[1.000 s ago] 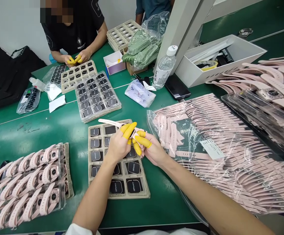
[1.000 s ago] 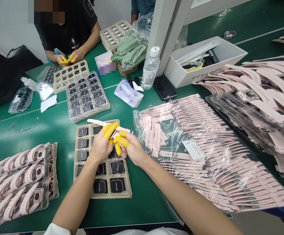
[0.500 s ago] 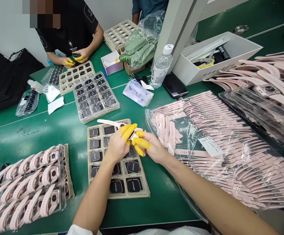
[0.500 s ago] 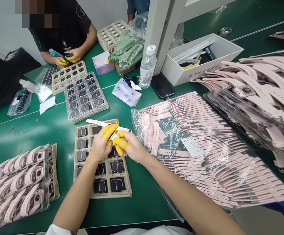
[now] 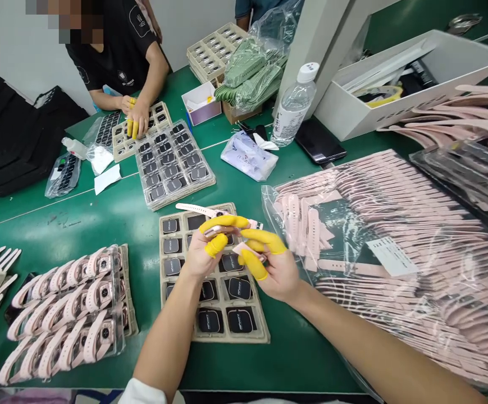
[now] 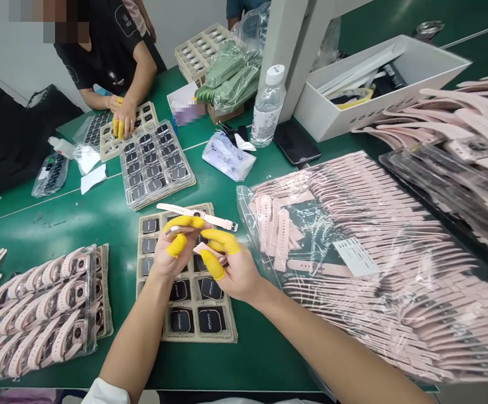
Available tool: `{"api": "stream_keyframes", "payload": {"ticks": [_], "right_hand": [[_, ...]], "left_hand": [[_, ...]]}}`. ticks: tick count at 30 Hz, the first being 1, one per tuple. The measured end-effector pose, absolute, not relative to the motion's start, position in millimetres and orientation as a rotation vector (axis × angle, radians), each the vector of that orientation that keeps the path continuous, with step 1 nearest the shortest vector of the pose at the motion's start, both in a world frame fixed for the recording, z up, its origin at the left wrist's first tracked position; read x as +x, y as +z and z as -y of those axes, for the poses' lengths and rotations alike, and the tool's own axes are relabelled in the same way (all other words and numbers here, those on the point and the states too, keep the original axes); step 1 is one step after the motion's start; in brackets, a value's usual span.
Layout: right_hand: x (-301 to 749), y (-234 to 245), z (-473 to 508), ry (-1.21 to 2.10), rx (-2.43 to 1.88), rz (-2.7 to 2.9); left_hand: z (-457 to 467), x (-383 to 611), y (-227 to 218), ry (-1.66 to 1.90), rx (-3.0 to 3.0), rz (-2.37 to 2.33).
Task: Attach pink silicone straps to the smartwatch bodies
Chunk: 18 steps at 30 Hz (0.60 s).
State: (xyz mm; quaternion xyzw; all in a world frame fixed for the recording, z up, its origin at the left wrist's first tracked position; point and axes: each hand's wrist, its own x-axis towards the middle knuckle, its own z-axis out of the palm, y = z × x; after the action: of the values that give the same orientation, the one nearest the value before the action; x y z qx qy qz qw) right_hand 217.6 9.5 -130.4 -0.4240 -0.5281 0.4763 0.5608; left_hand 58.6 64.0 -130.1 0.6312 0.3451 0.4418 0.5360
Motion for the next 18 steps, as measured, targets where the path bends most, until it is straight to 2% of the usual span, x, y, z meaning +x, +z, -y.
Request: {"api": "stream_keyframes", "payload": {"ticks": [6,18], "right_hand": [[227.1,-139.7,-11.1,0.705,-1.07,1.413],[227.7,-151.7,-11.3,0.477,-1.144,1.494]], "left_hand": [[-64.9,45.6,-131.7,0.928,1.611,-1.043],[-64.7,28.9,-141.9,0.82,1.759,-0.978]]}}
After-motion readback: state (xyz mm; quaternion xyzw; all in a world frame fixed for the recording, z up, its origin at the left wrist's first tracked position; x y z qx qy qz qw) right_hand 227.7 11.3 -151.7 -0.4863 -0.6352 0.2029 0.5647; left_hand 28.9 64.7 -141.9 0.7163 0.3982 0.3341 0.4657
